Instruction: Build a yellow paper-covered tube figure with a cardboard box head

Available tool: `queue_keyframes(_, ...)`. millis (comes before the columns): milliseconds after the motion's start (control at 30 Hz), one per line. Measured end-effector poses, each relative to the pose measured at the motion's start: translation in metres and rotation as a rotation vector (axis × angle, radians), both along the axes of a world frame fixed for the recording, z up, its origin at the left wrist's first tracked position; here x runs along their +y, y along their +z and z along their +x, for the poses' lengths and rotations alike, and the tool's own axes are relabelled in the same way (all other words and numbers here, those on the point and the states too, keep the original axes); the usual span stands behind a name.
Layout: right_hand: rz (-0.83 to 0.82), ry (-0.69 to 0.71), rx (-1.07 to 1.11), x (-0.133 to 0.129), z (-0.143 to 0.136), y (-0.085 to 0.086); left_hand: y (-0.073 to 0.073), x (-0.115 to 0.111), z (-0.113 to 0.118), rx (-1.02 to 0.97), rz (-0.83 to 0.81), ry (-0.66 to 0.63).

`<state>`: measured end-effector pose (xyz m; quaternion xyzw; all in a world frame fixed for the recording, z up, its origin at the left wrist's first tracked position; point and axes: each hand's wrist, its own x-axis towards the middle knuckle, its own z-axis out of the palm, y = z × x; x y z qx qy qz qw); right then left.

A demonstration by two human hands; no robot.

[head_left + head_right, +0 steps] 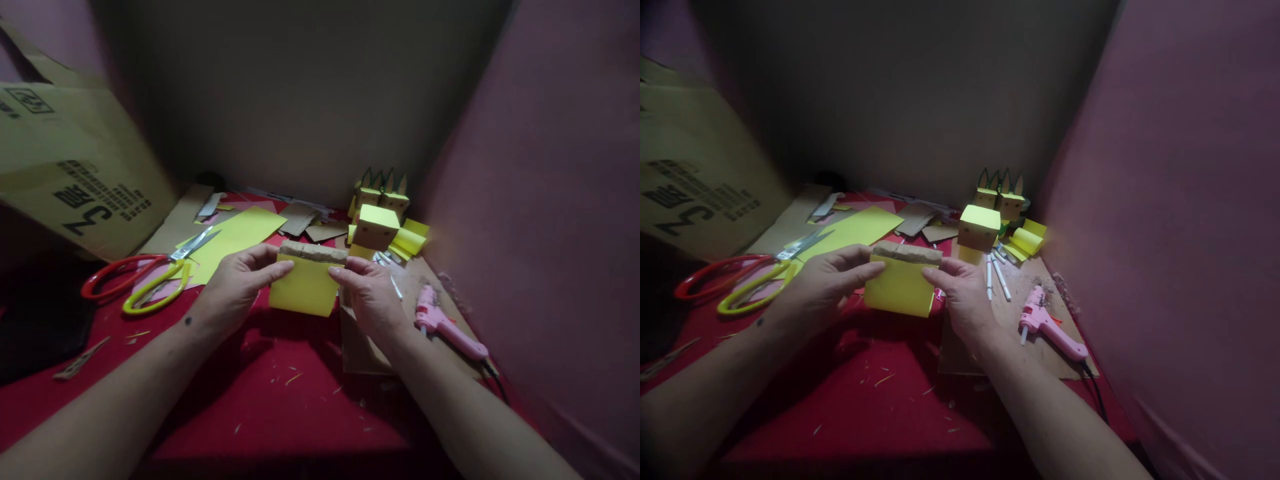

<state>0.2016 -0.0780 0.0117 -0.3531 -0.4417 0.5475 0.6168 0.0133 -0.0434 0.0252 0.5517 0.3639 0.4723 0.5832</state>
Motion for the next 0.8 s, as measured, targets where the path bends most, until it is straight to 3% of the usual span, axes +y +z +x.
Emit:
queue_keyframes(300,0.052,0.014,-0.103,-0.005,-0.007,-0.002,-0.01,-0.002,0.006,-0.054,-0.069,-0.029)
queue_keyframes(800,0.015,-0.05,-0.014,-0.009,-0.014,0.004,-0.012,-0.005,0.009,-0.112,-0.027,-0.129)
